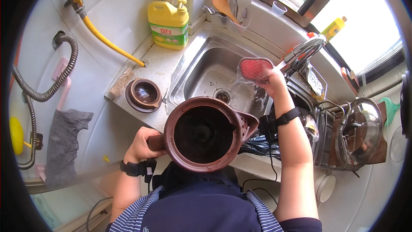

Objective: Washing a ceramic pot in a kitchen and then repairing a small portable fan with a screwdriver in a bedroom.

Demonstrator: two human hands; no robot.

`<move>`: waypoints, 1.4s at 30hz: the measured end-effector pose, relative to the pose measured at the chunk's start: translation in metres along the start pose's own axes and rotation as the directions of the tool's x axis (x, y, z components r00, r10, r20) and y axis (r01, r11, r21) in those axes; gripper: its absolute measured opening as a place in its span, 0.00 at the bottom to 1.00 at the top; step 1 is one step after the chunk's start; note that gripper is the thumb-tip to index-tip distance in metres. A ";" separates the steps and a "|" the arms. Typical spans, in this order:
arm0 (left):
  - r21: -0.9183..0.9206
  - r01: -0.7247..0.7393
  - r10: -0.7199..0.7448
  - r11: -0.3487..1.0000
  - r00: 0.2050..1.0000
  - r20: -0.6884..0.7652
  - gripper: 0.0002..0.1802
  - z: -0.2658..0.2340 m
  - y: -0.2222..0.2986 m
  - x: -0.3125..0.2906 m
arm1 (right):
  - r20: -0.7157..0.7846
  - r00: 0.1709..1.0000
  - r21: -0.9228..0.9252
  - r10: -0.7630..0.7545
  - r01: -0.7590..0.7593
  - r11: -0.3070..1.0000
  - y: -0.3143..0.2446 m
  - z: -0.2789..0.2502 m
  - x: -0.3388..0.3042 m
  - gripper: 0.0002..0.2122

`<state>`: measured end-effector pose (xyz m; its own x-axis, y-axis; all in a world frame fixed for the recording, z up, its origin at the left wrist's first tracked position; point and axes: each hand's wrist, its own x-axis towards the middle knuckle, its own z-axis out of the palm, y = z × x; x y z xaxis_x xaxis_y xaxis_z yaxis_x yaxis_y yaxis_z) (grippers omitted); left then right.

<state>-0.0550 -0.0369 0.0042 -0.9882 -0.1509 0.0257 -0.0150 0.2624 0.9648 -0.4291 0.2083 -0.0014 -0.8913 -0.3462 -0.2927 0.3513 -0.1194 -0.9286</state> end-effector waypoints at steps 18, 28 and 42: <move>-0.019 -0.005 0.004 1.000 0.999 -0.040 0.16 0.005 -0.005 0.002 | -0.024 1.000 -0.598 -0.010 -0.006 0.801 0.014 -0.010 -0.003 0.12; -0.068 0.003 -0.007 0.998 0.998 -0.059 0.16 0.005 -0.012 -0.001 | 0.197 0.980 0.025 -0.036 0.032 0.999 0.022 -0.009 -0.023 0.12; -0.088 -0.006 0.001 0.996 0.998 -0.058 0.15 0.010 -0.003 0.006 | -0.273 0.960 -0.094 0.059 -0.087 0.992 0.070 -0.039 0.057 0.33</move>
<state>-0.0624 -0.0292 -0.0010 -0.9777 -0.2058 0.0419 0.0046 0.1784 0.9840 -0.4663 0.2163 -0.0914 -0.9135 -0.0856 -0.3978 0.3994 -0.0009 -0.9168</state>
